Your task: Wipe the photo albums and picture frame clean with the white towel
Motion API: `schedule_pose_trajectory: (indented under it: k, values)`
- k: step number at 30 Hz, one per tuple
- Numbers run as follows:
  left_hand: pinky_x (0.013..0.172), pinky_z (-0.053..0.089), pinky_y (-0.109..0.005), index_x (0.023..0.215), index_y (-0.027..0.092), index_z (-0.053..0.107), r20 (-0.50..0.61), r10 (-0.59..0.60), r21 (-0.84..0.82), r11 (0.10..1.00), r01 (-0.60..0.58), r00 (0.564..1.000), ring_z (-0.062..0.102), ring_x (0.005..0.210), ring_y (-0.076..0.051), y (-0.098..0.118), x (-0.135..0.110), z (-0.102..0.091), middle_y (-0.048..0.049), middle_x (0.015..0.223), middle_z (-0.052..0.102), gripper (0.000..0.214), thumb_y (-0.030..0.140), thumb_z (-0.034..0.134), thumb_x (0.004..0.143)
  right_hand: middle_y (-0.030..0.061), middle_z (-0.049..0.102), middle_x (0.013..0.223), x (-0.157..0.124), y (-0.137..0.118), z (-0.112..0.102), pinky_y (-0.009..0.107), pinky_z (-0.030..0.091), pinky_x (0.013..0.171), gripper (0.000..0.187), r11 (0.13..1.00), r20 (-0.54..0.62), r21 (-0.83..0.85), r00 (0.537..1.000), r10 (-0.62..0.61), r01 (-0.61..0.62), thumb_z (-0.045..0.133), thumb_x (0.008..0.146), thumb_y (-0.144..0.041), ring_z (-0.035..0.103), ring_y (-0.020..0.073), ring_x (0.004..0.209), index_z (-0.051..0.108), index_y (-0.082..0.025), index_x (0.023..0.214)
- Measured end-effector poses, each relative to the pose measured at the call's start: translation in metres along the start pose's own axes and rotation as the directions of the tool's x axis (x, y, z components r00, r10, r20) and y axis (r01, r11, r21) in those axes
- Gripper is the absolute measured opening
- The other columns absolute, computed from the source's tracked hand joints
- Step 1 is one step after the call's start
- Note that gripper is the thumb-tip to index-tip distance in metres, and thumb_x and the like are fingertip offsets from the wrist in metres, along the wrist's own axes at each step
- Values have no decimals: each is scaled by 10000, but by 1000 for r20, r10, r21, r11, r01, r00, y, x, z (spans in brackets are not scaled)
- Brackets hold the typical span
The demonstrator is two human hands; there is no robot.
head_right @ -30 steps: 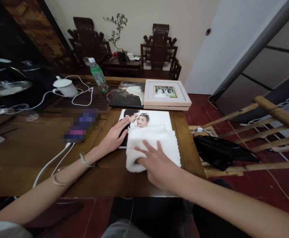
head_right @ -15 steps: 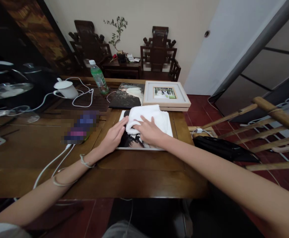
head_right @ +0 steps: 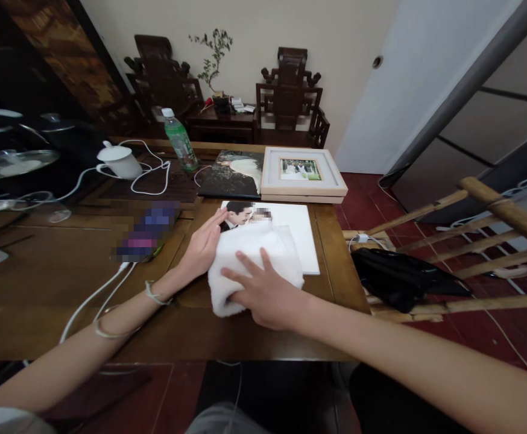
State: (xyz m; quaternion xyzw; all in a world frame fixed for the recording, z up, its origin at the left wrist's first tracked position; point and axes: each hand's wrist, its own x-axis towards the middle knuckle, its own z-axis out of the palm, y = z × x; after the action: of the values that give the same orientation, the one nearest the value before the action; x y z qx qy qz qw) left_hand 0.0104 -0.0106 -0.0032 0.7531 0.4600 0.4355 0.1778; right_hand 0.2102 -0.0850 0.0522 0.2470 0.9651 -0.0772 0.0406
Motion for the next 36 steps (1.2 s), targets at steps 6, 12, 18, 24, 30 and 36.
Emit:
schedule_pose_trajectory:
  k: [6,12,18,24,30,36]
  values:
    - [1160,275,-448,1364,114,456,161,35,121,991,-55,986,326,1391,-240,-7,-1,7,-137,1473,407,442,250,363,954,54,331,1515,-41,9,0,689,206,1067,542,984,-35,114,989,141,-137,428,632,36,108,340,1425,642,-189,1076]
    - [1144,301,-467,1354,136,475,183,68,149,984,-96,981,377,1364,-249,-12,-2,9,-135,1452,439,430,216,385,941,147,416,1453,-42,58,1,678,246,1047,574,944,-148,98,934,326,-314,401,611,69,184,356,1406,615,-152,1096]
    - [1138,307,-460,1350,103,474,196,79,155,982,-110,977,376,1364,-256,-11,-2,8,-164,1444,440,433,212,402,936,105,655,1178,14,79,-20,524,417,948,554,871,-210,303,865,456,-386,392,659,23,481,329,1235,622,-178,1121]
    - [1049,419,-465,1269,138,543,176,70,169,981,-100,982,509,1243,-276,-7,0,6,-146,1299,570,369,207,431,925,54,680,1125,83,86,-47,305,424,826,457,861,-269,474,901,339,-182,388,698,-34,597,219,968,651,-178,1043]
    - [1055,418,-445,1259,119,550,176,90,167,979,-120,980,532,1210,-267,-7,0,5,-151,1267,587,365,208,434,925,57,690,1069,93,94,-54,302,428,795,437,864,-216,482,935,280,-148,383,658,-30,602,218,921,662,-162,968]
    - [1136,311,-471,1350,118,476,206,85,160,980,-119,975,370,1367,-253,-10,-2,6,-149,1444,444,432,212,420,932,52,682,1135,28,128,-41,352,441,905,460,869,-267,435,889,373,-234,401,652,-68,603,239,1030,678,-191,998]
